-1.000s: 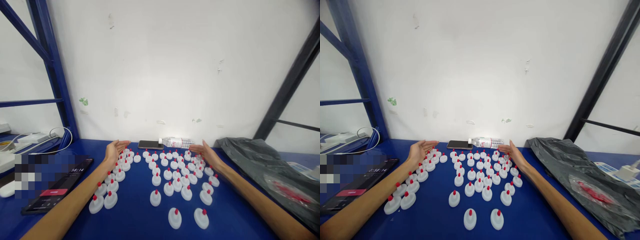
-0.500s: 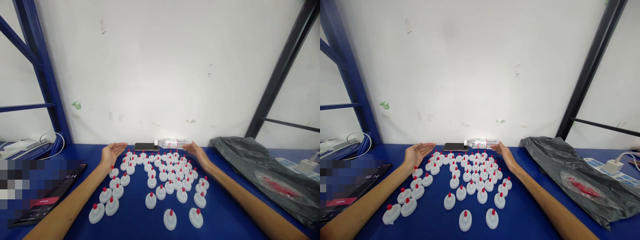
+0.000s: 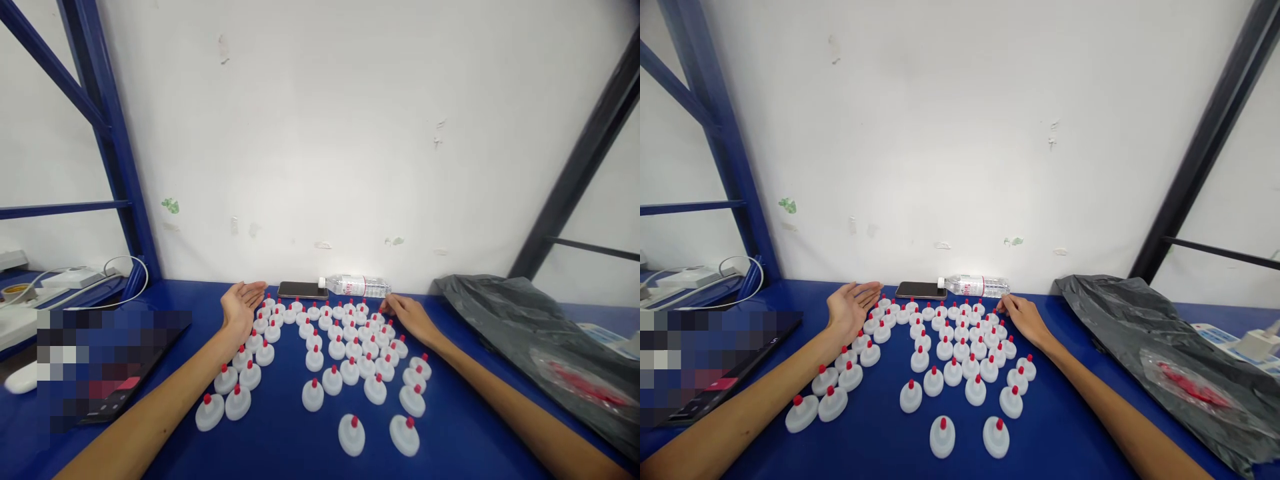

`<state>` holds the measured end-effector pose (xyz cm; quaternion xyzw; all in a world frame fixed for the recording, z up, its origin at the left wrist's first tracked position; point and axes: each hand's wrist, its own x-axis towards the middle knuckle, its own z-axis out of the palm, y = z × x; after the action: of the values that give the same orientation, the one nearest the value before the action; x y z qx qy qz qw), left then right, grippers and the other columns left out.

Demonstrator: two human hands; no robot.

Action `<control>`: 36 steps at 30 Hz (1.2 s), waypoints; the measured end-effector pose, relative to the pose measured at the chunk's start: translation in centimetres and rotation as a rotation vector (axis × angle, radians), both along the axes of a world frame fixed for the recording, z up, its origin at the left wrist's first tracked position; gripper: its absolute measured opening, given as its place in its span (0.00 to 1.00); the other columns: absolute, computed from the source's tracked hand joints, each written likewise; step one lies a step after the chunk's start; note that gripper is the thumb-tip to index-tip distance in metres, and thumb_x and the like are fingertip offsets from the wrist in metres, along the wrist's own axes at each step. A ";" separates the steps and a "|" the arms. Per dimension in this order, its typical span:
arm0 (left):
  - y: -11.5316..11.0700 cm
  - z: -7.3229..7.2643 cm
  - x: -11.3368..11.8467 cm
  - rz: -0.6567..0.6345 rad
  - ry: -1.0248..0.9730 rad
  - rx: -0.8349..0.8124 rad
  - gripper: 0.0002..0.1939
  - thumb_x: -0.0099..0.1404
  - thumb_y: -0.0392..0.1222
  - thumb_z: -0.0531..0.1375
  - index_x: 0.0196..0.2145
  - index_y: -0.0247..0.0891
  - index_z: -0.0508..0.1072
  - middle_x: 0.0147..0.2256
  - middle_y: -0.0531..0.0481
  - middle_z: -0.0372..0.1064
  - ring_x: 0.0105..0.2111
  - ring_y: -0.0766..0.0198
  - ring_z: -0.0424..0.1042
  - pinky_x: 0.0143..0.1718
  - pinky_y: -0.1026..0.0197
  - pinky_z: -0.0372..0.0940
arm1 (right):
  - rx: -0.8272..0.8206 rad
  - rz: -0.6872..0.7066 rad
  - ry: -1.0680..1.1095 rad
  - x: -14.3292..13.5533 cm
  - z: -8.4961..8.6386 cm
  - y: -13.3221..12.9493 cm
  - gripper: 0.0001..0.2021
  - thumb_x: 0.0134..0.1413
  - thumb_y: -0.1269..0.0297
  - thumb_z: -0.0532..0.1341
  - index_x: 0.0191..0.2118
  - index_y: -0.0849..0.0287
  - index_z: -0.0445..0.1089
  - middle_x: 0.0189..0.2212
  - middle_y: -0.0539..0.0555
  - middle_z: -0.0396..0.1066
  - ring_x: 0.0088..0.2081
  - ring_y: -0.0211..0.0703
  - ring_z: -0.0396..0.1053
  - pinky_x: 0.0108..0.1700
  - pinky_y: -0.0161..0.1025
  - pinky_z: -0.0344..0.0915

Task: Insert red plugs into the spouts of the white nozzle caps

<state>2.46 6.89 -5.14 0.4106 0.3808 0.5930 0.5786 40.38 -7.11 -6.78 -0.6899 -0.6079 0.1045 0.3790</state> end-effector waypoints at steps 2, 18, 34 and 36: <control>0.2 0.1 -0.2 0.025 0.036 0.021 0.23 0.70 0.51 0.49 0.32 0.36 0.78 0.41 0.41 0.79 0.47 0.54 0.77 0.49 0.51 0.71 | -0.011 0.004 -0.018 0.2 -0.1 0.0 0.25 0.70 0.46 0.48 0.34 0.57 0.74 0.34 0.54 0.78 0.37 0.46 0.75 0.48 0.46 0.69; 2.2 -0.3 -3.2 0.089 1.245 0.340 0.17 0.70 0.46 0.61 0.53 0.37 0.71 0.54 0.43 0.69 0.51 0.54 0.72 0.51 0.45 0.70 | -0.081 -0.005 -0.287 0.4 -0.6 0.4 0.14 0.67 0.56 0.61 0.52 0.59 0.70 0.50 0.56 0.72 0.45 0.45 0.73 0.47 0.48 0.73; 2.0 0.1 -3.3 -0.063 1.805 0.486 0.18 0.72 0.47 0.59 0.54 0.36 0.70 0.48 0.44 0.72 0.43 0.58 0.75 0.45 0.50 0.73 | -0.012 0.067 -0.498 1.3 -1.8 1.0 0.13 0.67 0.57 0.61 0.51 0.59 0.71 0.48 0.56 0.73 0.44 0.43 0.73 0.46 0.46 0.73; 1.9 0.2 -3.3 -0.062 1.817 0.491 0.18 0.72 0.47 0.59 0.54 0.36 0.70 0.48 0.44 0.72 0.43 0.59 0.75 0.45 0.50 0.73 | -0.006 0.068 -0.505 1.3 -1.9 0.9 0.13 0.67 0.57 0.60 0.50 0.59 0.71 0.48 0.55 0.73 0.43 0.43 0.73 0.46 0.46 0.73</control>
<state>-0.81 8.76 -4.91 0.8362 0.5397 0.0933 -0.0274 41.66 -6.17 -8.64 -0.6743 -0.7058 -0.0566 0.2095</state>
